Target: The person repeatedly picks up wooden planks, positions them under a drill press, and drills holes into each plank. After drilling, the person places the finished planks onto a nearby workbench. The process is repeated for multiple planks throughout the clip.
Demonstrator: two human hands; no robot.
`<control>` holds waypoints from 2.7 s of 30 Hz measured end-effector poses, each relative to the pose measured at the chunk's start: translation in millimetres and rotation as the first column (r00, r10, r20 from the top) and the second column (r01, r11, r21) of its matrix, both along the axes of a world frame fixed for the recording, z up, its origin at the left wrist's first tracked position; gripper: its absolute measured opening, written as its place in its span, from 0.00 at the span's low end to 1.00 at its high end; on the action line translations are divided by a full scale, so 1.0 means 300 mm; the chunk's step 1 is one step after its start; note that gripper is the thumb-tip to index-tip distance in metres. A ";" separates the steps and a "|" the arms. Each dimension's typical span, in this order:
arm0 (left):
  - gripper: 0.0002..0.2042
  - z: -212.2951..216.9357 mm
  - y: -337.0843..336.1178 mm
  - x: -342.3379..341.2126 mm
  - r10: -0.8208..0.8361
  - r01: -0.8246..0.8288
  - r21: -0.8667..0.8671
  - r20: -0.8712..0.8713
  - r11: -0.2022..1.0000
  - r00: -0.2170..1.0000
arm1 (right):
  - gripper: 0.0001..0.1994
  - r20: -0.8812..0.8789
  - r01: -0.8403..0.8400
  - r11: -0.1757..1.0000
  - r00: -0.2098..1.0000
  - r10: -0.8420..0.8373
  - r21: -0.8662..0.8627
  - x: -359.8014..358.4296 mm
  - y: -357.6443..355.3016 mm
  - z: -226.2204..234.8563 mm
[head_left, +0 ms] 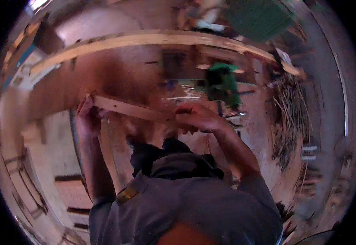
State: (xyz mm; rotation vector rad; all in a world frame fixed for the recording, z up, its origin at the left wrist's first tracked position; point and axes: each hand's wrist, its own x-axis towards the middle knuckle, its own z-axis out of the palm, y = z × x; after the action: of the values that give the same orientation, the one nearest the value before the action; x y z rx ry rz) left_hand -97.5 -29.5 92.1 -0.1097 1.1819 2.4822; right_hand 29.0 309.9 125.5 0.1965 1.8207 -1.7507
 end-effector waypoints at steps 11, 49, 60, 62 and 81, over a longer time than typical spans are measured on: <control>0.10 -0.165 0.379 -0.390 -0.057 0.059 0.145 -0.015 0.988 0.998 | 0.16 -0.223 0.887 0.418 0.375 -0.900 -0.196 0.558 0.494 -0.009; 0.19 -0.405 1.209 -0.501 -0.400 0.434 -0.368 0.169 0.822 0.901 | 0.15 0.012 0.980 0.139 0.142 -0.990 -0.141 0.535 0.601 -0.125; 0.24 -0.426 1.220 -0.485 -0.407 0.412 -0.441 0.110 0.797 0.907 | 0.21 0.376 0.793 -0.179 0.067 -0.924 -0.582 0.281 0.854 -0.439; 0.23 -0.391 1.228 -0.458 -0.373 0.360 -0.498 0.079 0.789 0.925 | 0.20 0.223 0.762 -0.014 0.172 -0.959 -0.648 0.195 0.871 -0.371; 0.14 -0.507 1.267 -0.387 -0.126 -0.211 -0.628 -0.447 0.749 0.886 | 0.20 -0.790 0.889 0.452 0.224 -0.570 -0.074 0.137 1.289 0.587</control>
State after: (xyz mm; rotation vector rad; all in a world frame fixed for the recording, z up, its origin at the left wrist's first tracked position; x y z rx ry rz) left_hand -213.6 350.8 -60.0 0.2968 2.2646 2.0376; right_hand 70.2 696.6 301.7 0.7960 3.1006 -2.2522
